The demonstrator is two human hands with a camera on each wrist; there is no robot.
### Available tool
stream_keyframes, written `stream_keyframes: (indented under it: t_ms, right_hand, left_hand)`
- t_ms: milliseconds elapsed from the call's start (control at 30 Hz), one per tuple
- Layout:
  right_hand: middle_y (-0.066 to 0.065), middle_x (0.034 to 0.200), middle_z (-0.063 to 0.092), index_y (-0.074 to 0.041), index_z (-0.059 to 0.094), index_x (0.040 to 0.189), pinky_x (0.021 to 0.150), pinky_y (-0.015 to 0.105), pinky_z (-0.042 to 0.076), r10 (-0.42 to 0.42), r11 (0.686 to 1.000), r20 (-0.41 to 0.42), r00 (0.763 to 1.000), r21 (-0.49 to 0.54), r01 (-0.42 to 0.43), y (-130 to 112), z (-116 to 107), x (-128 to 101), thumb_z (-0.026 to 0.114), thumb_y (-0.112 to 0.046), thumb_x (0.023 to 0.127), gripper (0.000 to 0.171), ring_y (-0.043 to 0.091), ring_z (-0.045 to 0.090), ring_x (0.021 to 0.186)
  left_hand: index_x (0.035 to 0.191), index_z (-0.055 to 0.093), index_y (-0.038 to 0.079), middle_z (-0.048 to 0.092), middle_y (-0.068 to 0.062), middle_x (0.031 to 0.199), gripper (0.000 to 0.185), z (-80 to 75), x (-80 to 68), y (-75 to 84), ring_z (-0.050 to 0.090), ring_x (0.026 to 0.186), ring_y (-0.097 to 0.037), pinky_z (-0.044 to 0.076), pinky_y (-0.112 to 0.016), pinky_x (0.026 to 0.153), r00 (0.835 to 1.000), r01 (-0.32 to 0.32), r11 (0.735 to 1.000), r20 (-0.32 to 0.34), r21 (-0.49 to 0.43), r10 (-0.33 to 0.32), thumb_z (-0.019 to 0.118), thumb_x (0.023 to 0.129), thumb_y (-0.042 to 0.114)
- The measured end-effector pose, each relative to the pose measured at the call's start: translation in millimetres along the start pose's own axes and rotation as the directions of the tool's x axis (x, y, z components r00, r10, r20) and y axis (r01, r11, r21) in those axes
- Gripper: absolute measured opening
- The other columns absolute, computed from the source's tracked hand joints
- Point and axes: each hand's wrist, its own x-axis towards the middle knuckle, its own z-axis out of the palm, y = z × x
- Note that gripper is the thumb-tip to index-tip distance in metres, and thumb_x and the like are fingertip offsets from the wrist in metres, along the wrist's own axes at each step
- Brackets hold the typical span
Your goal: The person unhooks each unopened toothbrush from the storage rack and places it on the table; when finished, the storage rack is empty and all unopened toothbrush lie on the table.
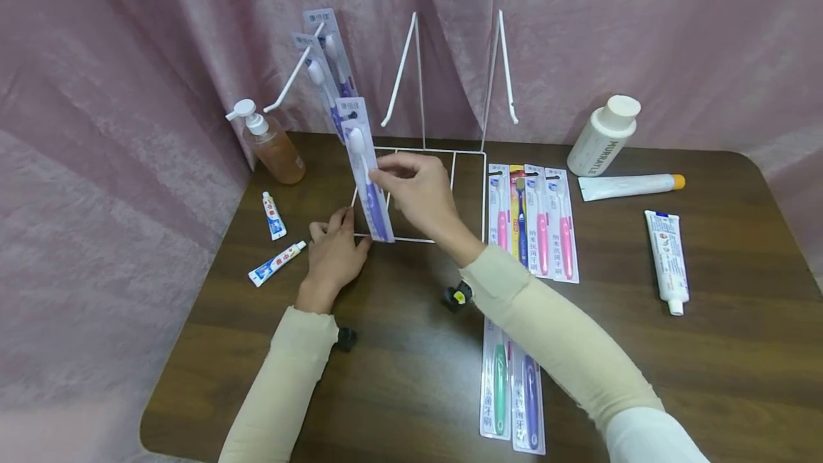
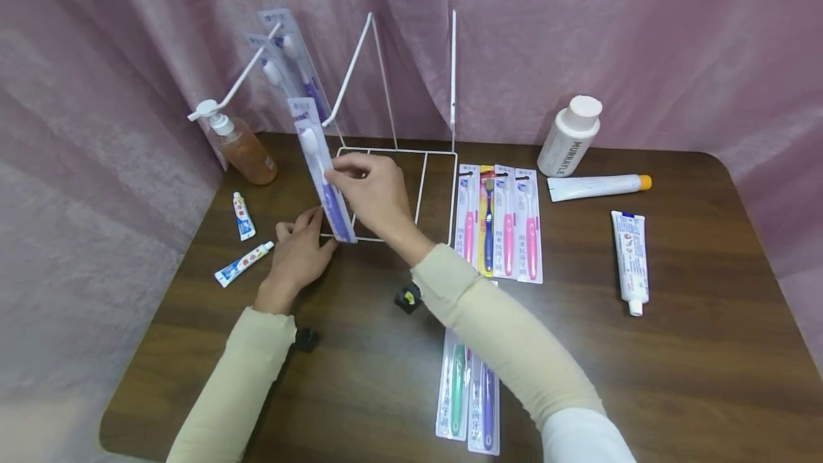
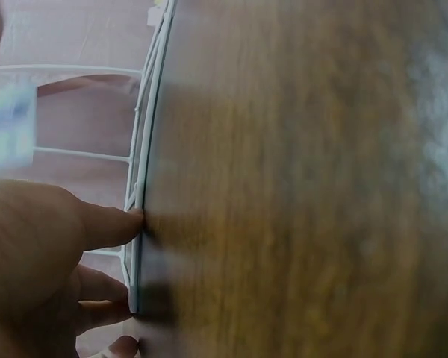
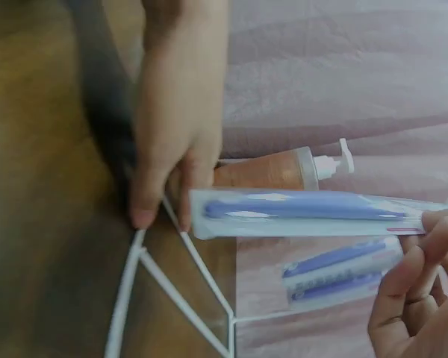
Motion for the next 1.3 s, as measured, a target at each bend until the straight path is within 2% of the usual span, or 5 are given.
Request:
stream_keyframes:
  t_ms: [200, 400, 767, 1067, 1300]
  right_hand:
    - [-0.002, 0.077, 0.076, -0.002, 0.088, 0.116, 0.057, 0.023, 0.048, 0.16, 0.984, 0.037, 0.986, 0.071, -0.162, 20.6, -43.6, -43.5, 0.084, -0.015, 0.101, 0.02, 0.008, 0.054, 0.055]
    - [-0.004, 0.071, 0.065, -0.001, 0.085, 0.123, 0.058, 0.025, 0.045, 0.304, 0.952, 0.05, 0.951, -0.004, -0.305, 34.8, -89.4, -95.6, 0.081, -0.018, 0.105, 0.026, 0.008, 0.052, 0.059]
    - [-0.01, 0.076, 0.071, 0.008, 0.077, 0.135, 0.056, 0.023, 0.042, 0.505, 0.863, -0.099, 0.858, 0.017, -0.506, 58.4, -145.2, -179.5, 0.077, -0.011, 0.107, 0.034, 0.007, 0.05, 0.057]
    - [-0.01, 0.074, 0.07, 0.008, 0.075, 0.138, 0.059, 0.026, 0.046, 0.558, 0.817, -0.172, 0.812, -0.055, -0.574, 75.4, -179.8, -212.8, 0.074, -0.011, 0.11, 0.034, 0.011, 0.054, 0.06]
    - [-0.011, 0.071, 0.069, 0.01, 0.076, 0.133, 0.058, 0.026, 0.045, 0.606, 0.778, -0.18, 0.775, -0.072, -0.625, 89.5, -188.0, -224.1, 0.075, -0.01, 0.108, 0.032, 0.009, 0.054, 0.059]
  left_hand:
    - [0.18, 0.03, 0.001, 0.028, -0.02, 0.189, 0.079, -0.3, -0.3, -0.6, 0.037, 0.144, -0.053, 0.049, -0.071, 0.113, 1.0, -0.014, 1.0, -0.002, -0.003, 0.014, 0.058, 0.119, 0.042]
    - [0.181, 0.029, 0.001, 0.026, -0.02, 0.189, 0.079, 1.1, 0.5, -3.2, 0.036, 0.143, -0.053, 0.05, -0.069, 0.111, 1.0, -0.012, 1.0, 0.004, 0.001, 0.012, 0.056, 0.12, 0.044]
    - [0.181, 0.027, 0.0, 0.023, -0.018, 0.19, 0.078, -0.4, 0.9, -0.2, 0.033, 0.145, -0.053, 0.048, -0.069, 0.114, 1.0, -0.01, 1.0, 0.019, 0.0, 0.01, 0.054, 0.121, 0.042]
    - [0.18, 0.026, -0.002, 0.023, -0.02, 0.191, 0.08, 3.2, 1.4, 1.1, 0.033, 0.146, -0.053, 0.047, -0.069, 0.114, 1.0, 0.0, 1.0, 0.021, -0.004, 0.0, 0.056, 0.12, 0.041]
    - [0.18, 0.025, -0.002, 0.022, -0.02, 0.191, 0.079, 3.6, 2.1, 2.4, 0.033, 0.146, -0.052, 0.047, -0.067, 0.114, 1.0, 0.001, 1.0, 0.024, 0.003, -0.001, 0.054, 0.121, 0.041]
